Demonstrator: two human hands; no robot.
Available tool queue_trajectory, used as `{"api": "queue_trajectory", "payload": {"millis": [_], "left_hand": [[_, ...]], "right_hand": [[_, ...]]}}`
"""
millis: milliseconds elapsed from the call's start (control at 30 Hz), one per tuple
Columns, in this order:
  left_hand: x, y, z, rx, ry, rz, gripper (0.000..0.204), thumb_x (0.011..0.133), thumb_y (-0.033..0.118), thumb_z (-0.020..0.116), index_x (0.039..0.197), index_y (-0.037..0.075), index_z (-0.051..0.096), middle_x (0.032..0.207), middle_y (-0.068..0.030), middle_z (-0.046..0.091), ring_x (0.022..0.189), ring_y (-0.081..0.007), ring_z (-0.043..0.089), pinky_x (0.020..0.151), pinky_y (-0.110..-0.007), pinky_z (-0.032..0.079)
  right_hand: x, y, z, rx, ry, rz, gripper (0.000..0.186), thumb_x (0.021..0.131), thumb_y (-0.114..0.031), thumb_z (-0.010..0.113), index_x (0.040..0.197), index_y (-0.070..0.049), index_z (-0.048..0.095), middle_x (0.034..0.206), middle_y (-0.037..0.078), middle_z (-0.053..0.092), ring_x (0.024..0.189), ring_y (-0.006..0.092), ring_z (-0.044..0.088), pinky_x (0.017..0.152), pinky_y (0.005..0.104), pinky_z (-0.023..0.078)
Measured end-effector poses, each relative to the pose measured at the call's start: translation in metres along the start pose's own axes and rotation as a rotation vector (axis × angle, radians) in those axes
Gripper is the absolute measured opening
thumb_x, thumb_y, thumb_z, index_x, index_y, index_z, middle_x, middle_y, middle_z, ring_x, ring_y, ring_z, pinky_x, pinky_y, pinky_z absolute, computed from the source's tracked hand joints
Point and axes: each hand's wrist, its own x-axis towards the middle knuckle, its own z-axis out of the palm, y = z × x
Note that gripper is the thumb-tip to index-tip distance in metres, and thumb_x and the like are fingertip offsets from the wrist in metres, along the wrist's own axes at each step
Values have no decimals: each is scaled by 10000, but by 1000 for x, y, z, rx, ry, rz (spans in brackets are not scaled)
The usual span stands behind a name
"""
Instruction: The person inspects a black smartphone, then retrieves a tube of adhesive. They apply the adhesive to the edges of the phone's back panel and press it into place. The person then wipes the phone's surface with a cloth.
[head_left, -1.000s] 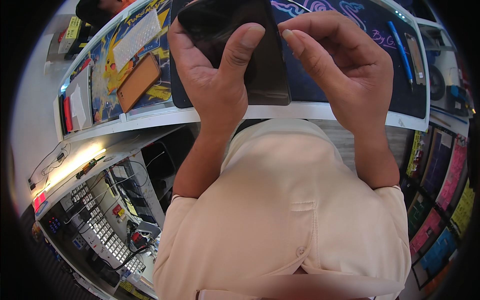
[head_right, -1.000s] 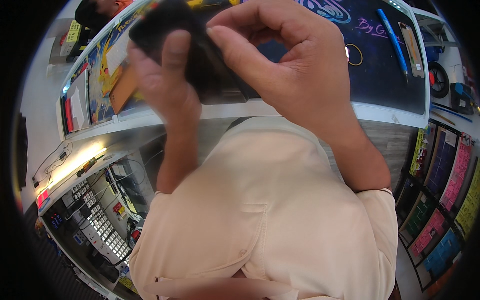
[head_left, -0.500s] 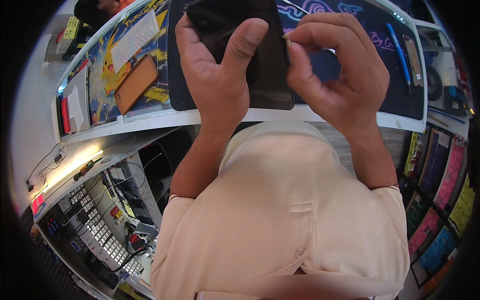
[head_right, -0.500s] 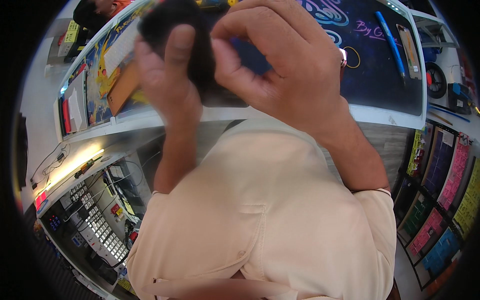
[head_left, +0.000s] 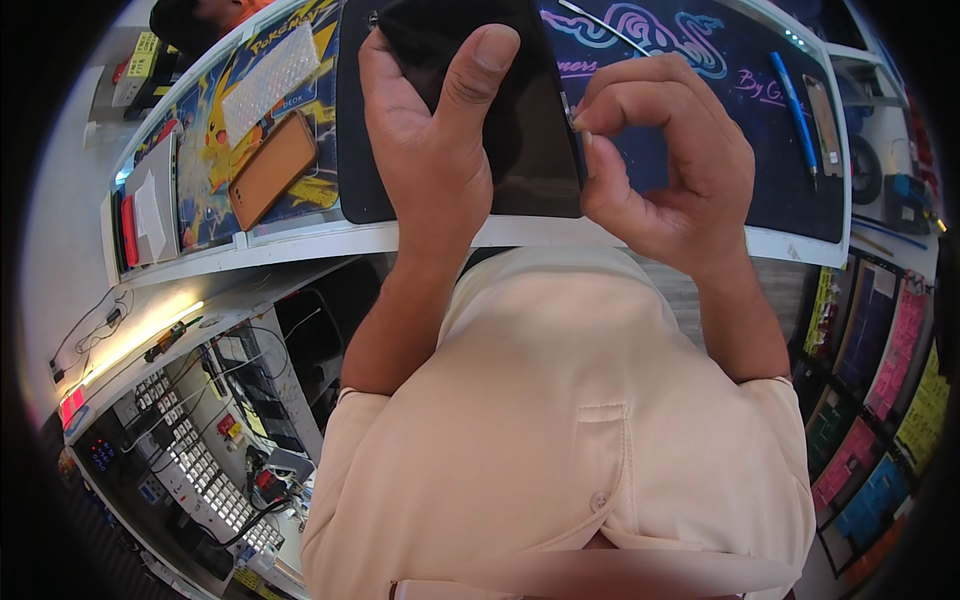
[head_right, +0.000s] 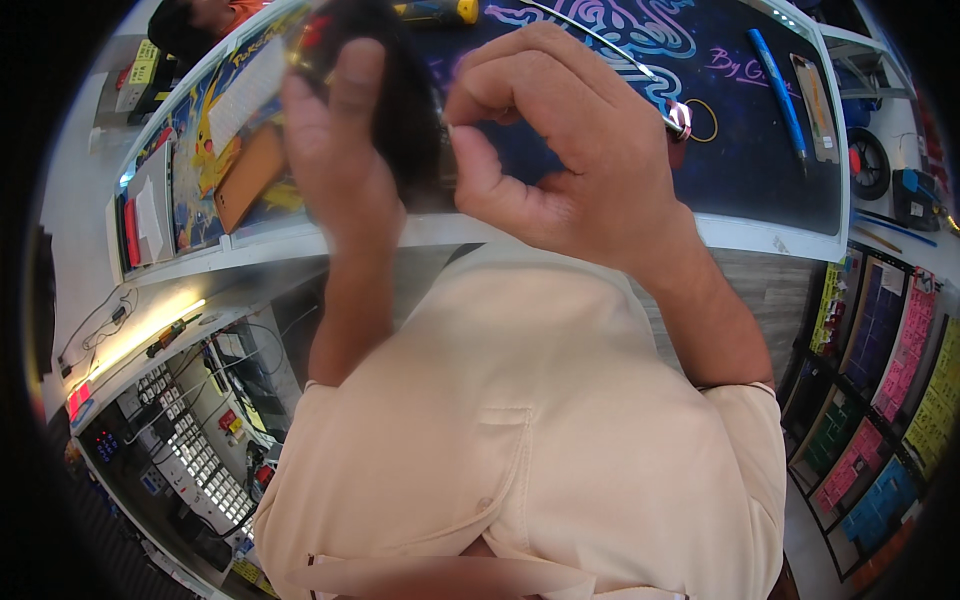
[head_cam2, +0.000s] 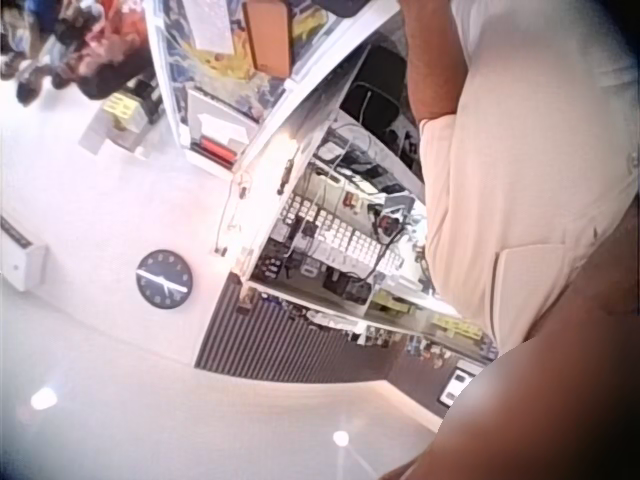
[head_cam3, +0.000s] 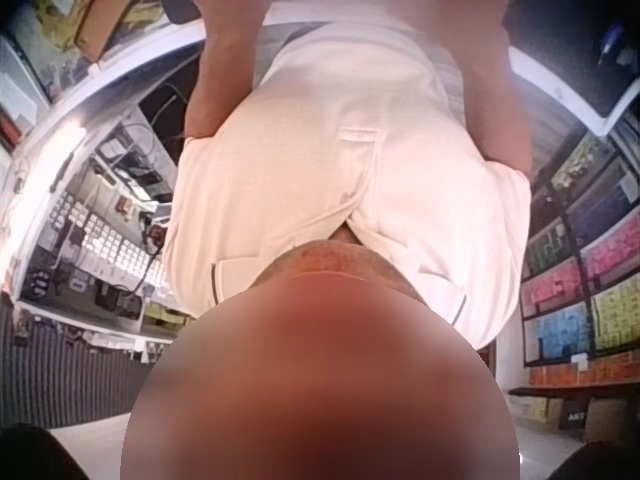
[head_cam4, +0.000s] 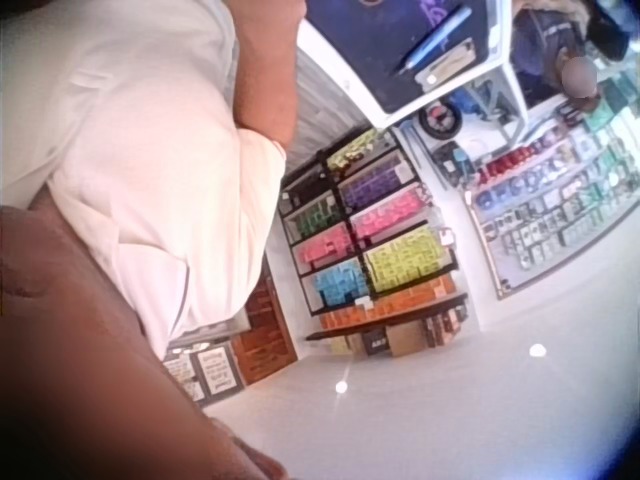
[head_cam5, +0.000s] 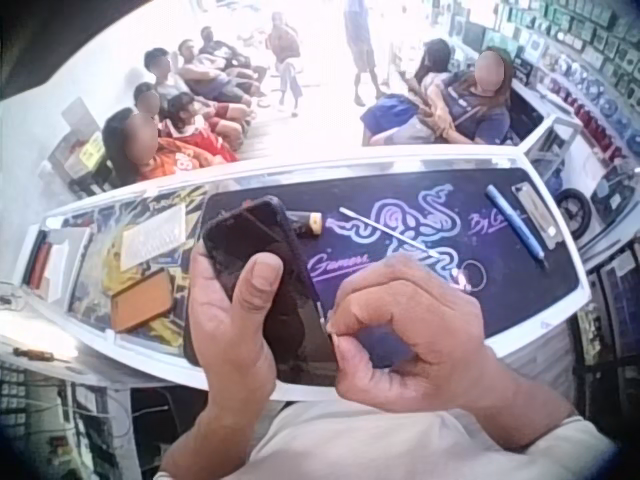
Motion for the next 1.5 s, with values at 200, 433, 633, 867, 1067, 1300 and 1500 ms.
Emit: {"api": "queue_trajectory", "payload": {"millis": [200, 433, 633, 867, 1067, 1300, 1500], "left_hand": [[5, -9, -14, 213, 111, 13, 570, 1001, 284, 714, 1427, -18, 488, 1283, -121, 649, 1132, -197, 639, 1016, -336, 512], [-2, -6, -34, 564, -25, -316, 564, 944, 296, 800, 1358, 16, 538, 1144, -91, 688, 1060, -148, 664, 907, -292, 560], [-3, -20, -25, 1121, -333, -402, 643, 914, 374, 795, 1427, 74, 550, 1298, -159, 659, 1145, -258, 682, 942, -364, 553], [3, -29, -25, 1472, -414, 22, 549, 889, 385, 808, 1324, 88, 654, 1179, -118, 605, 1075, -283, 619, 932, -398, 512], [5, -18, -10, 764, -396, -21, 319, 906, 216, 811, 1172, 62, 726, 1053, -58, 666, 934, -159, 617, 810, -299, 501], [-1, -14, -1, 392, -261, -67, 159, 977, 144, 753, 1080, 29, 714, 956, -24, 702, 874, -83, 642, 767, -236, 514], [-5, -5, -9, 163, -234, -296, 173, 1014, 166, 715, 1105, 23, 681, 987, -39, 717, 899, -93, 648, 822, -250, 528]], "right_hand": [[-30, 2, -14, 213, -110, 143, 207, 779, 77, 631, 971, 2, 626, 1054, 155, 672, 951, 163, 640, 811, 261, 501], [-52, 27, -27, 1120, 295, 764, 353, 996, -62, 663, 1326, 50, 611, 1212, 143, 696, 1063, 188, 703, 954, 334, 572], [-50, 38, -39, 1345, 338, 746, 361, 993, 0, 642, 1344, 64, 592, 1212, 157, 692, 1141, 271, 714, 977, 354, 620], [-46, 39, -40, 1431, 311, 733, 326, 1025, -71, 581, 1321, 65, 595, 1194, 155, 692, 1131, 268, 710, 952, 369, 621], [-29, 23, -28, 1141, 193, 730, 322, 1047, -170, 582, 1287, 41, 623, 1177, 136, 699, 1097, 223, 701, 902, 337, 594], [-14, 4, -16, 754, 160, 549, 273, 1046, -171, 626, 1227, 28, 677, 1163, 110, 723, 1058, 155, 689, 898, 309, 575], [-10, 1, -12, 511, 43, 476, 285, 1050, -190, 622, 1210, 33, 701, 1157, 141, 726, 1031, 193, 705, 882, 314, 570]]}}
